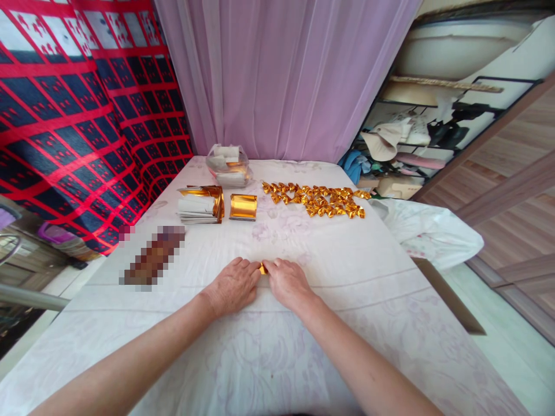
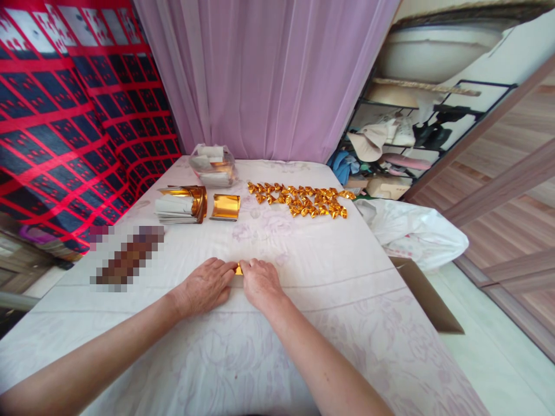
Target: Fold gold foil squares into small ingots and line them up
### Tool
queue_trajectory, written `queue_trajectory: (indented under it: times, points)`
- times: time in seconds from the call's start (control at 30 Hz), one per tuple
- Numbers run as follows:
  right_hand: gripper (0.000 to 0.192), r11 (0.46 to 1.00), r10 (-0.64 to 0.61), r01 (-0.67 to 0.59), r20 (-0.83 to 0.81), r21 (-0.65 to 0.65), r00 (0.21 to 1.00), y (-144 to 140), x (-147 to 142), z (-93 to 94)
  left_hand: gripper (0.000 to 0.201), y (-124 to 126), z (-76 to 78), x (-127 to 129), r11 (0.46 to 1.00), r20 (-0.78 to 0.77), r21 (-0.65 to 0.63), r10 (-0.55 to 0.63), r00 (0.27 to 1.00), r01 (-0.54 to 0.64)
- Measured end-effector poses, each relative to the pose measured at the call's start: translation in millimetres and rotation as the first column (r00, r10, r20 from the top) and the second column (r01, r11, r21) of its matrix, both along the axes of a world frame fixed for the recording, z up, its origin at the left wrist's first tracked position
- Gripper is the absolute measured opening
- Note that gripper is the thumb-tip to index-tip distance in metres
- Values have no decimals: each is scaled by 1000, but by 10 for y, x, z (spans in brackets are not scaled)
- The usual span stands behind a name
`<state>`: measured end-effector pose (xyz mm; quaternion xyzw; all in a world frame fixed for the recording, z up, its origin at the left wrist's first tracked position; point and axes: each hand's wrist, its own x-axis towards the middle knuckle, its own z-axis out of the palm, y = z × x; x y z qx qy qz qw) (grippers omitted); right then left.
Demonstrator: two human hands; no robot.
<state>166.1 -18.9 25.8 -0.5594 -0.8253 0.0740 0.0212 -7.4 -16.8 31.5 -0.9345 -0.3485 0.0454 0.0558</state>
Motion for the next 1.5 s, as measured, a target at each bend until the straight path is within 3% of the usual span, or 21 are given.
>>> queue_trajectory:
  times: [0.33,0.57,1.0,1.23,1.5]
  points:
    - [32,983,94,-85,-48,161,994,-262,243,-214,35,-49,10,-62,1000,91,-19,19,996,-18]
    - [31,984,43,-26,-87,177,995,-309,205,-189,42,-44,-19,-73,1000,98,-26,10,995,-7]
    - [27,961,-57,101,-174,256,983,-391,341,-266,36,-68,2,-33,995,110,-71,83,990,-76]
    - [23,953,-116,189,-291,236,950,-302,366,-284,23,-80,-30,88,984,157,-45,176,972,-171]
    - [17,967,-92,155,-291,203,952,-206,240,-225,20,-36,-71,153,958,245,-97,284,927,-268]
